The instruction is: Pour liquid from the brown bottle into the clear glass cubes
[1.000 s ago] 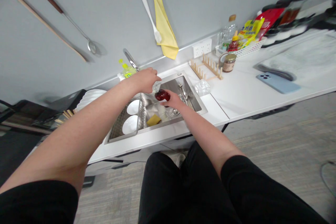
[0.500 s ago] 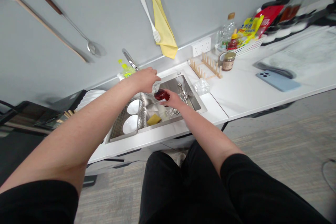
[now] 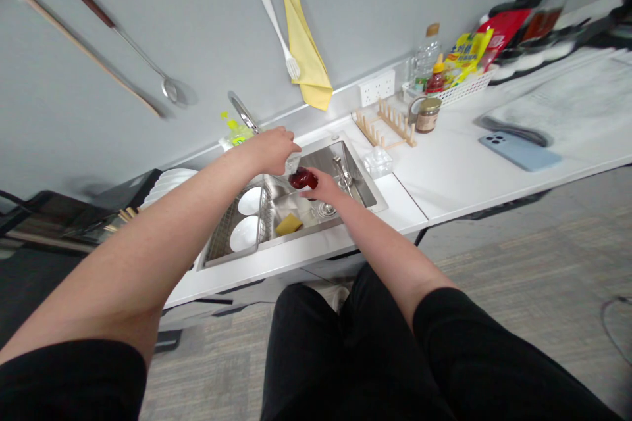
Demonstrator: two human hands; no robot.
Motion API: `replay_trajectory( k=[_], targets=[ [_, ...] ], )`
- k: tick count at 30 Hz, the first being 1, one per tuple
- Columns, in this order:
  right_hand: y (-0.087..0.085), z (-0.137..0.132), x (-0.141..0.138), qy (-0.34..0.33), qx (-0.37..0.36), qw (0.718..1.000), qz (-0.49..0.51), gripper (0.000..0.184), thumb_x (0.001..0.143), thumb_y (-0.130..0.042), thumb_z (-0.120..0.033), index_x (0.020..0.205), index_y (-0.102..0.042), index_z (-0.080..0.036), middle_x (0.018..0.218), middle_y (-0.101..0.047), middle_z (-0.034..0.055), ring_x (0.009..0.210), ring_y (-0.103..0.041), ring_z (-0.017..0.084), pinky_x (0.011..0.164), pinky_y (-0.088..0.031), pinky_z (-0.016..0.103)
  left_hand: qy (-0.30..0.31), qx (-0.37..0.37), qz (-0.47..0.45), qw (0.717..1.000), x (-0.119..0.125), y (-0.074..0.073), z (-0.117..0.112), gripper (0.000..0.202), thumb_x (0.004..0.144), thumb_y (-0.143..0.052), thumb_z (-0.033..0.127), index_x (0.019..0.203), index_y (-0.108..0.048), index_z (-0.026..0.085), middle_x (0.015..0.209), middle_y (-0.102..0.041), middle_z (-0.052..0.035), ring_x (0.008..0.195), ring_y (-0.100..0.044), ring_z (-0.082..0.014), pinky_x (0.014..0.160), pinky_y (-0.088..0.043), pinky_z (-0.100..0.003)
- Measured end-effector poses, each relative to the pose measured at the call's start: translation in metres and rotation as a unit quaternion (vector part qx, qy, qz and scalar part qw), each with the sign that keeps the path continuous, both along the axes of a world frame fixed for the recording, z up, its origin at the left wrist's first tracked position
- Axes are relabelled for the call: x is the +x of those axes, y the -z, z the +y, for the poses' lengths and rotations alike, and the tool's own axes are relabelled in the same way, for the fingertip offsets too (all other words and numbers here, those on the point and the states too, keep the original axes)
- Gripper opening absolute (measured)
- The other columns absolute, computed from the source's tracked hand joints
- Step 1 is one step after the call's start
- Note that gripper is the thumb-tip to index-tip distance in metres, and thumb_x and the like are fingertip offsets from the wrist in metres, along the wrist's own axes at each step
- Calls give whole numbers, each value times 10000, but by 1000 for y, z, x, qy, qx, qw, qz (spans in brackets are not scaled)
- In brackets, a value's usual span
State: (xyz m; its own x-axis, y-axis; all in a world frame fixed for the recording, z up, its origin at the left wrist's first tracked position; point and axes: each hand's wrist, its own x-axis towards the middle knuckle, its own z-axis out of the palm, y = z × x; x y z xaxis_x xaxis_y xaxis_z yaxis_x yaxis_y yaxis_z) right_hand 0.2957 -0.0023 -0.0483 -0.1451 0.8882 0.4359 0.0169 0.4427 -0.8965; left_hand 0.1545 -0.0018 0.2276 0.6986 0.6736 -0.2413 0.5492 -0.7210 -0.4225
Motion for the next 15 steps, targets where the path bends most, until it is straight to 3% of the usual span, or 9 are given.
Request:
replay_trajectory(
  k=[7, 15],
  targets=[
    [-3, -3, 1, 0, -4, 1000, -7, 940, 647, -1091, -325, 1518, -746, -240, 1397, -846, 104, 1277, -804, 370, 1212, -607, 597, 19, 2, -37, 999, -25, 13, 15, 711, 813, -758, 280, 1521, -790, 234, 1215, -703, -113, 1307, -641, -366, 1193, -485, -484],
    [2, -3, 1, -41, -17, 999, -11, 911, 683, -1063, -328, 1528, -730, -251, 1396, -837, 84, 1260, -799, 356, 1213, -616, 579, -30, -38, -221, 974, -75, 39, 9, 873, 713, -917, 372, 1555, -766, 196, 1240, -692, -108, 1300, -663, -402, 1220, -489, -552]
  ],
)
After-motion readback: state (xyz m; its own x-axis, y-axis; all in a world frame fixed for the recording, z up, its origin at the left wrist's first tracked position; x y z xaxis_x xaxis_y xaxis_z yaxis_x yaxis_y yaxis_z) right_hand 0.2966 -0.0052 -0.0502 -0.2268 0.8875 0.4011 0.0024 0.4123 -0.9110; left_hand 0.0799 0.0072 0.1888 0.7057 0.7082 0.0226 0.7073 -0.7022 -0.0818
